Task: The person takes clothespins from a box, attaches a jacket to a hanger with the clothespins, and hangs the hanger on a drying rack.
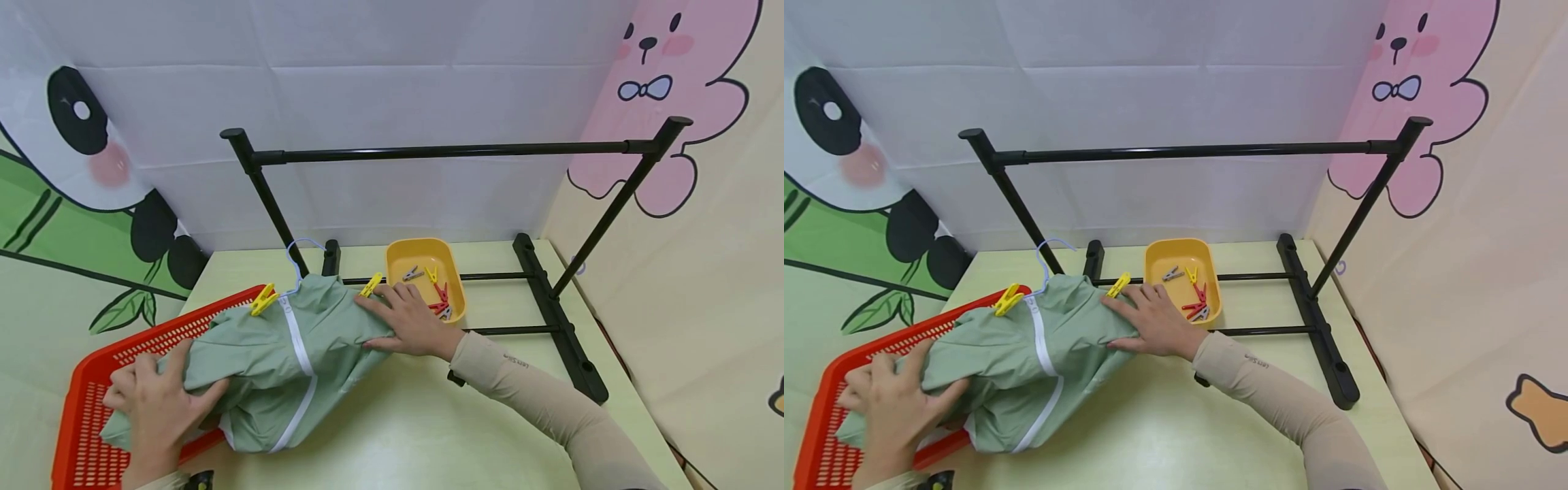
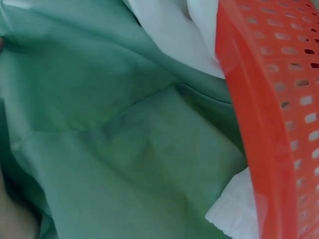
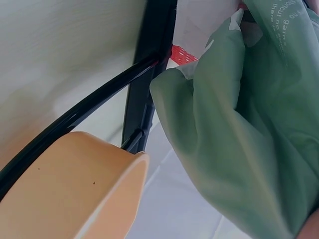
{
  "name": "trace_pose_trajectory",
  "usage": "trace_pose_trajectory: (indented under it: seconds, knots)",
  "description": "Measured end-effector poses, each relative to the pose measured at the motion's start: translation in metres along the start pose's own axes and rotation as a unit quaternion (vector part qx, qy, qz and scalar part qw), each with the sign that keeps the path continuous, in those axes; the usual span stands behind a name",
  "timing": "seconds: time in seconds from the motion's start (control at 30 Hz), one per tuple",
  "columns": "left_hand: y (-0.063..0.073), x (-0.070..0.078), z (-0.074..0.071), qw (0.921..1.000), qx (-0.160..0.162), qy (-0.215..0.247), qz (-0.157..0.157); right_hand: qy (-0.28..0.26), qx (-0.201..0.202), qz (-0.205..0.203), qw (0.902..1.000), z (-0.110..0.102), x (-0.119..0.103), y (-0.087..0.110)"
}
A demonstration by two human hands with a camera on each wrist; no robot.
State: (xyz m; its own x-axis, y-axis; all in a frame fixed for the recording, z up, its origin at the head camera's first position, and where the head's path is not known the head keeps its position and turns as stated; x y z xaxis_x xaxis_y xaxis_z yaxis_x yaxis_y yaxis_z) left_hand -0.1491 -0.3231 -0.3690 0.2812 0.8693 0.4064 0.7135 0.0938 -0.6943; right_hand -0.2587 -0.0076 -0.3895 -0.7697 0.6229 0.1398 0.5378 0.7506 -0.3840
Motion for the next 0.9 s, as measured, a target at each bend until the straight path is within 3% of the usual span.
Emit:
trace_pose_trajectory:
  seconds: [0.43, 0.7, 0.9]
  knots:
    - [-0.004, 0.002, 0.001, 0.9999, -0.009, -0.005, -0.012, 0.002, 0.029, 0.008, 0.9996, -0.001, 0.001, 0.005]
    - [-0.006, 0.002, -0.005, 0.9993, 0.031, -0.003, -0.021, 0.012, 0.047, 0.025, 0.9985, -0.005, 0.006, 0.009]
    - [-0.007, 0.001, -0.007, 0.999, 0.04, -0.006, -0.02, 0.019, 0.063, 0.036, 0.9972, -0.009, 0.011, 0.012]
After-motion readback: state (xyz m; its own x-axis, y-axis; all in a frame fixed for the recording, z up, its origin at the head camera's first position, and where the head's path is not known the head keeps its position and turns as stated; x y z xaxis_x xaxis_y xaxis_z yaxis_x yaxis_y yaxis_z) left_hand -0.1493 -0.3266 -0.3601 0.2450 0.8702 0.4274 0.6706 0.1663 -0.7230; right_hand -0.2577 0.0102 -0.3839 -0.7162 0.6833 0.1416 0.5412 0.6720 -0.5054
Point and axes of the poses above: each hand's wrist, its own y-axis away from the middle knuckle, its own z-axis out of the palm, x = y × z, the point moved 9 cm from there along -y, towards the middle knuckle, and after that the axes turned 14 degrees about y, right-handed, at the moved point
